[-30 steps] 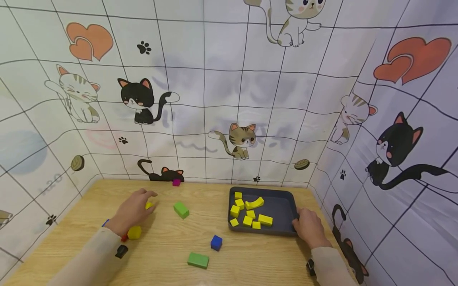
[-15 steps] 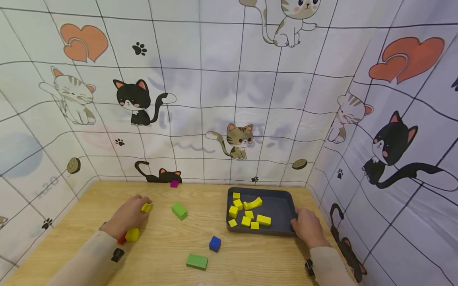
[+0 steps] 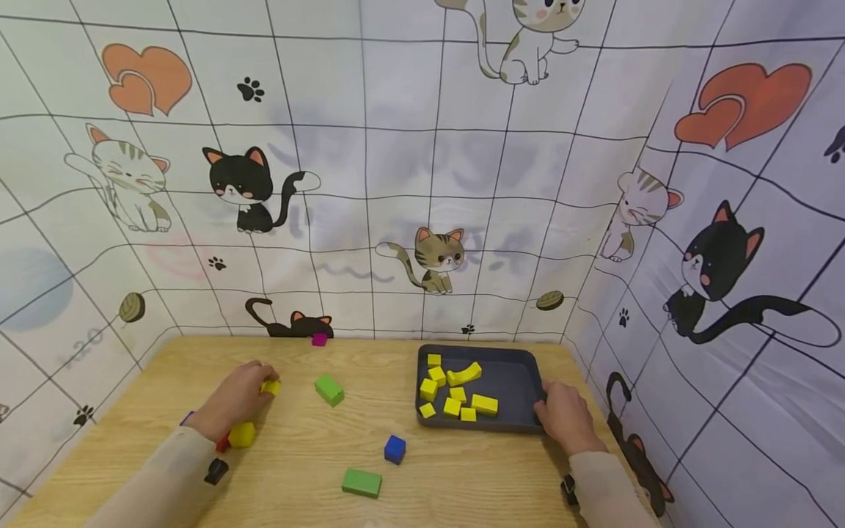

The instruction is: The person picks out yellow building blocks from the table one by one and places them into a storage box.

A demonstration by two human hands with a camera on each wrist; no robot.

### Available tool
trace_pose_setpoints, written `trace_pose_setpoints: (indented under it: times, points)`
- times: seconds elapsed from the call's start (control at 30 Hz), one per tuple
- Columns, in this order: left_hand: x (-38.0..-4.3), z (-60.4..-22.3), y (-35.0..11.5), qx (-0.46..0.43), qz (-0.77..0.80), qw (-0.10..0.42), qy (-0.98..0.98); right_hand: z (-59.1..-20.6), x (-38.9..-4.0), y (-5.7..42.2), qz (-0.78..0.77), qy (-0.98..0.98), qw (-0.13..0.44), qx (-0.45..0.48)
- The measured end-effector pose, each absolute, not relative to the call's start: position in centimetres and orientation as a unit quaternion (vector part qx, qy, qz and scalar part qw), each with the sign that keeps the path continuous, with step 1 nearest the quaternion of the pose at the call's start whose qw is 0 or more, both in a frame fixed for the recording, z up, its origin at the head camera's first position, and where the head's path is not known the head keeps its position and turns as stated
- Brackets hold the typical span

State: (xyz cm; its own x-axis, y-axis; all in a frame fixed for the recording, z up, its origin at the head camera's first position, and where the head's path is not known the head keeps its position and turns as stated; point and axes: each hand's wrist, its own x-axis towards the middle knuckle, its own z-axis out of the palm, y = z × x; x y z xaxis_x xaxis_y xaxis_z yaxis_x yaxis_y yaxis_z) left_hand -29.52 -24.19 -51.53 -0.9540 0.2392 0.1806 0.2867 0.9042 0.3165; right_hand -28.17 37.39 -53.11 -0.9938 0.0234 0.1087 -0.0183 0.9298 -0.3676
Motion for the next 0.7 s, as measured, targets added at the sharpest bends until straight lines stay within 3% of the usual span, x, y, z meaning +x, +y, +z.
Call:
trace_pose_setpoints:
  times: [0.7]
  points:
    - [-29.75, -51.89, -23.43, -0.125, -0.177, 0.076, -0.973, -53.41, -28.17, 37.44, 0.202, -0.978, 0.052, 0.003]
